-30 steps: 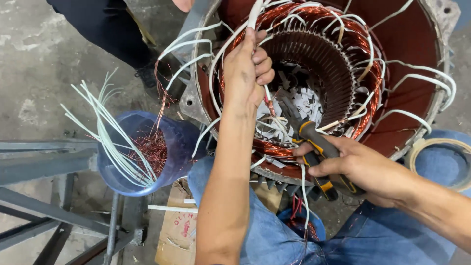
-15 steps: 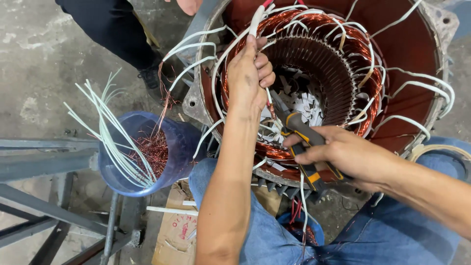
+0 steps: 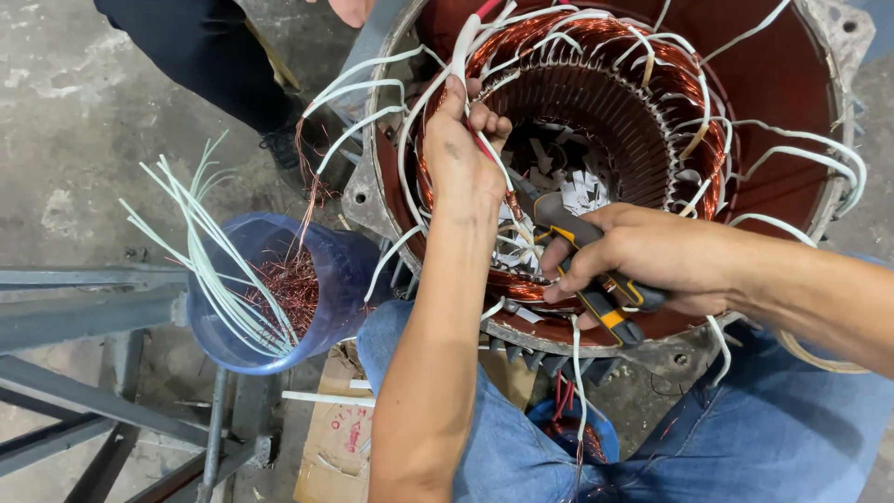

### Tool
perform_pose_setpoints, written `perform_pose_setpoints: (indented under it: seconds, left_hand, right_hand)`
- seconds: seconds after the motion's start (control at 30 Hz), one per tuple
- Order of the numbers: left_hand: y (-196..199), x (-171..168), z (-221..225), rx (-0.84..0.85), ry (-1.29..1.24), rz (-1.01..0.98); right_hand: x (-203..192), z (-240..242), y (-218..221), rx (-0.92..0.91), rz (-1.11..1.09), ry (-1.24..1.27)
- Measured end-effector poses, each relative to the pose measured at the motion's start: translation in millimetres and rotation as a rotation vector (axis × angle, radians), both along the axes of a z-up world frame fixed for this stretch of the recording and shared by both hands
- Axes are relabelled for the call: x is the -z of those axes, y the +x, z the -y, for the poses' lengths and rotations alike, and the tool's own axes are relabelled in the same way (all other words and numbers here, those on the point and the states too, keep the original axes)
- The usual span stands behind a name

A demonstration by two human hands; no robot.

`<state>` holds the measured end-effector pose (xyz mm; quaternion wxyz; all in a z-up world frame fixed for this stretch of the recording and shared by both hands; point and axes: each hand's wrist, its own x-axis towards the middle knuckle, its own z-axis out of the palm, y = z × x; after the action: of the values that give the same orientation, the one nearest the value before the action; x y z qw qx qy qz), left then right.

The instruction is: Repairing an electric motor by stripping insulation and connecting copper wire windings

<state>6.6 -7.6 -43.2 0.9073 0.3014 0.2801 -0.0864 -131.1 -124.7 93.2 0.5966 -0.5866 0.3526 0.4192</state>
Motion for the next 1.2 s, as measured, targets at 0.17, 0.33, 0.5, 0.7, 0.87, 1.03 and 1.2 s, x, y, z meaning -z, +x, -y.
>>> perform_pose_setpoints:
  seconds: [0.17,0.33,0.5,0.7,0.87,1.03,1.2]
  left_hand:
    - [-4,-8,2,-0.005,-0.031,0.036]
    - [-4,-5,3,-0.049,-0.039,0.019]
    - [2,10,9,-0.109,-0.066,0.063]
    - [3,11,11,-0.122,-0.093,0.076]
    - [1,8,13,-0.128,-0.093,0.12]
    - [3,12,14,-0.13,-0.099,0.129]
    - [-2,7,15,-0.151,-0.095,0.096]
  right_hand:
    - [3,9,9,-0.16,0.06,0.004]
    - [-11,-2,10,-0.1,-0.029,-0.039]
    - [-2,2,11,-0.113,-0.021,-0.074]
    - [7,14,16,-0.231,0.066,-0.046]
    - [10,17,13,-0.249,0.09,-0.006]
    - [18,14,7,-0.215,0.163,-0.038]
    - [46,17,-8,-0.107,0.216,0.01]
